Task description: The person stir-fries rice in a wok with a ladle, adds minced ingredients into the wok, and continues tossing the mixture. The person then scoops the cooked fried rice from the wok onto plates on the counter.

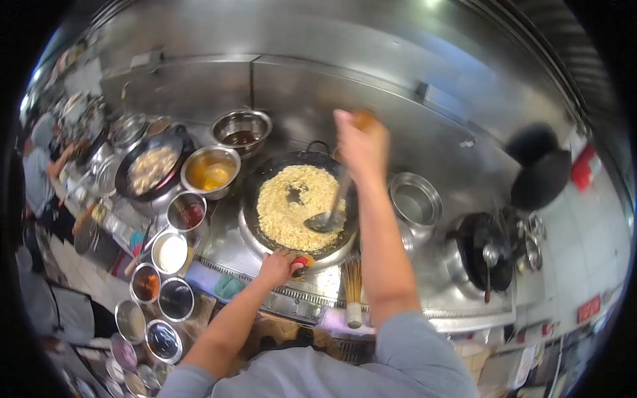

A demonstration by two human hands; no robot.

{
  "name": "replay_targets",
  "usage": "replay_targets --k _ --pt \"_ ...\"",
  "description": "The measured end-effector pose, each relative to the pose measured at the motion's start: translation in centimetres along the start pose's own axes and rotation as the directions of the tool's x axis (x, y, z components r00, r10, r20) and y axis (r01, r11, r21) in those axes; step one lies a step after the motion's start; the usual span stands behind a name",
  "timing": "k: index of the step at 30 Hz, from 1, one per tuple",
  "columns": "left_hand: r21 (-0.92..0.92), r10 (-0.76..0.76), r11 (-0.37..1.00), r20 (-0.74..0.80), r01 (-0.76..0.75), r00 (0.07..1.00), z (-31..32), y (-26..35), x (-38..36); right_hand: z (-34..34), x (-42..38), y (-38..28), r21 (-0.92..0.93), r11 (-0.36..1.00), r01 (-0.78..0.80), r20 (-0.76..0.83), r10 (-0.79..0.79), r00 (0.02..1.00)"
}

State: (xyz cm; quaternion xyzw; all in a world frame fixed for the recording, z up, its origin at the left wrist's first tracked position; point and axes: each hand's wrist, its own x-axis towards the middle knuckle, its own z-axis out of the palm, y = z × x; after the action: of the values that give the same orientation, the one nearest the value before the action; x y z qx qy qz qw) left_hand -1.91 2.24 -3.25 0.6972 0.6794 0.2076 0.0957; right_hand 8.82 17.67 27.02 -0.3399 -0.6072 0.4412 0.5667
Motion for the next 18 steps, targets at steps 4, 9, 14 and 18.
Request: replay_targets --k 4,9,14,18 --pt "0.060 0.132 0.990 -0.142 -0.125 0.981 3.7 -2.3 0.5 1.1 -6.3 9.7 -0.177 0.914 0.364 -0.014 -0.372 0.928" --pt "0.041 0.065 0.997 -0.095 -0.062 0.993 1.7 -1.2 0.7 3.0 -9.9 4.6 0.115 0.943 0.312 -0.005 -0.313 0.950" --pt "0.028 0.004 1.000 0.049 -0.006 0.999 0.8 -0.4 0.5 -0.2 -6.9 11.9 -0.041 0.943 0.331 -0.009 -0.332 0.943" --pt "-0.049 -0.013 0.999 -0.064 0.010 0.998 1.1 -0.8 0.2 -3.8 -4.3 6.7 0.227 0.969 0.096 -0.052 -0.086 0.995"
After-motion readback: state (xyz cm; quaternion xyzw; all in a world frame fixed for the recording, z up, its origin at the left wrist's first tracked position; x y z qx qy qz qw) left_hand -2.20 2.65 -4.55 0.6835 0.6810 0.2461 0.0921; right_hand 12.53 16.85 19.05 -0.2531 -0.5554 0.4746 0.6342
